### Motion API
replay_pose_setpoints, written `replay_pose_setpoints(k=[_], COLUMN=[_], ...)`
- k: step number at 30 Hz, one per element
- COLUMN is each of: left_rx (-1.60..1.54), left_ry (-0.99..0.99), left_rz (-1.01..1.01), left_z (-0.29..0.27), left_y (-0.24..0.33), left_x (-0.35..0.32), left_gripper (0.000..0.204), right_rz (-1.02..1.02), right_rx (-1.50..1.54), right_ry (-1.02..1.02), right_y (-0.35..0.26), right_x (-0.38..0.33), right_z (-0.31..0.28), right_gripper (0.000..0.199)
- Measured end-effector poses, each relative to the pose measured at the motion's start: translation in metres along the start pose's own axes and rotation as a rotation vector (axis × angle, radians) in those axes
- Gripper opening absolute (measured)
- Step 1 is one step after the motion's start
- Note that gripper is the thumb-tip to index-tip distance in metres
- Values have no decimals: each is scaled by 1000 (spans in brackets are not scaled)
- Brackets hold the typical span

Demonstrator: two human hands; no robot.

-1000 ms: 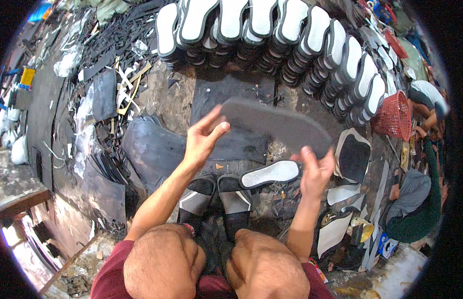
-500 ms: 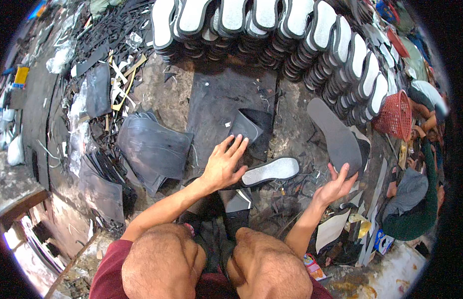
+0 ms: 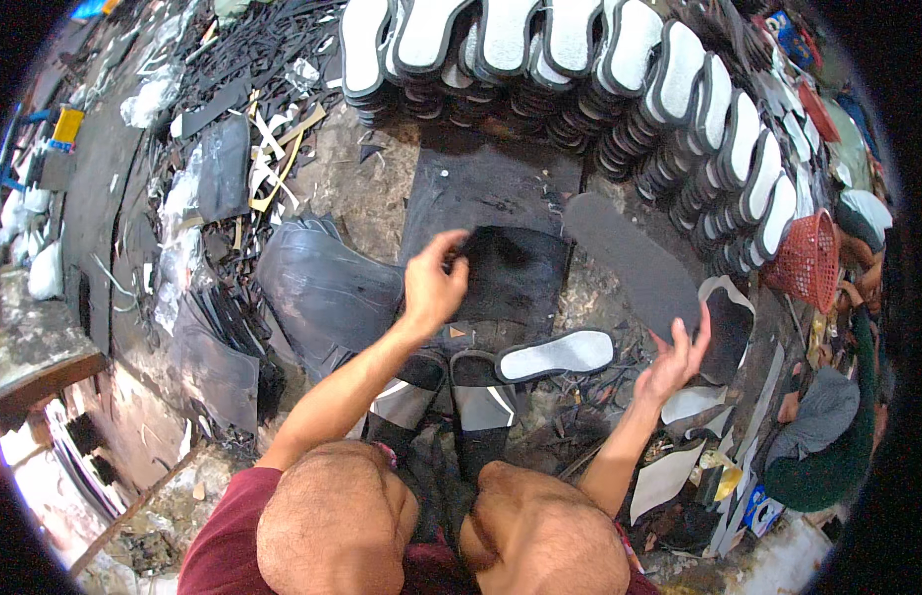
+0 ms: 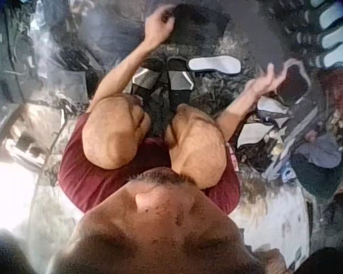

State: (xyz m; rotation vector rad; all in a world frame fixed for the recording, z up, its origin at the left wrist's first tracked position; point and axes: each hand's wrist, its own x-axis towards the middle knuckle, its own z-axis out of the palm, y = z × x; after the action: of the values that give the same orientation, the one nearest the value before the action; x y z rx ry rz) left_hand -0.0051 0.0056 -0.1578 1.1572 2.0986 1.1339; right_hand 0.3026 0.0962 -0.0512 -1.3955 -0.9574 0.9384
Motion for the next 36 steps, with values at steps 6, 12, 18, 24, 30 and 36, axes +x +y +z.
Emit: replay_pose_setpoints(k=[6, 12, 18, 24, 30, 36], left_rx=[83, -333, -45, -53, -41, -44], left_ry=[121, 25, 62, 82, 102, 82], left_rz=[-26, -570, -410, -336, -310, -372], left_z=[-28, -21, -21, -17, -15, -15], left_y=[-40, -34, -45, -51, -51, -52], left_x=[18, 10, 12, 12, 15, 19], left_gripper=[76, 41, 34, 32, 31, 32], right_rz=[367, 470, 409, 465, 479, 459], right_rx=[100, 38, -54, -10, -14, -50], right_ry=[-468, -611, -614, -592, -595, -605], right_y=[61, 115, 130, 134, 134, 132], right_x=[9, -13, -19, -16, -15, -13], right_z=[52, 85, 94, 91, 92, 91], right_gripper=[56, 54, 55, 53, 53, 54])
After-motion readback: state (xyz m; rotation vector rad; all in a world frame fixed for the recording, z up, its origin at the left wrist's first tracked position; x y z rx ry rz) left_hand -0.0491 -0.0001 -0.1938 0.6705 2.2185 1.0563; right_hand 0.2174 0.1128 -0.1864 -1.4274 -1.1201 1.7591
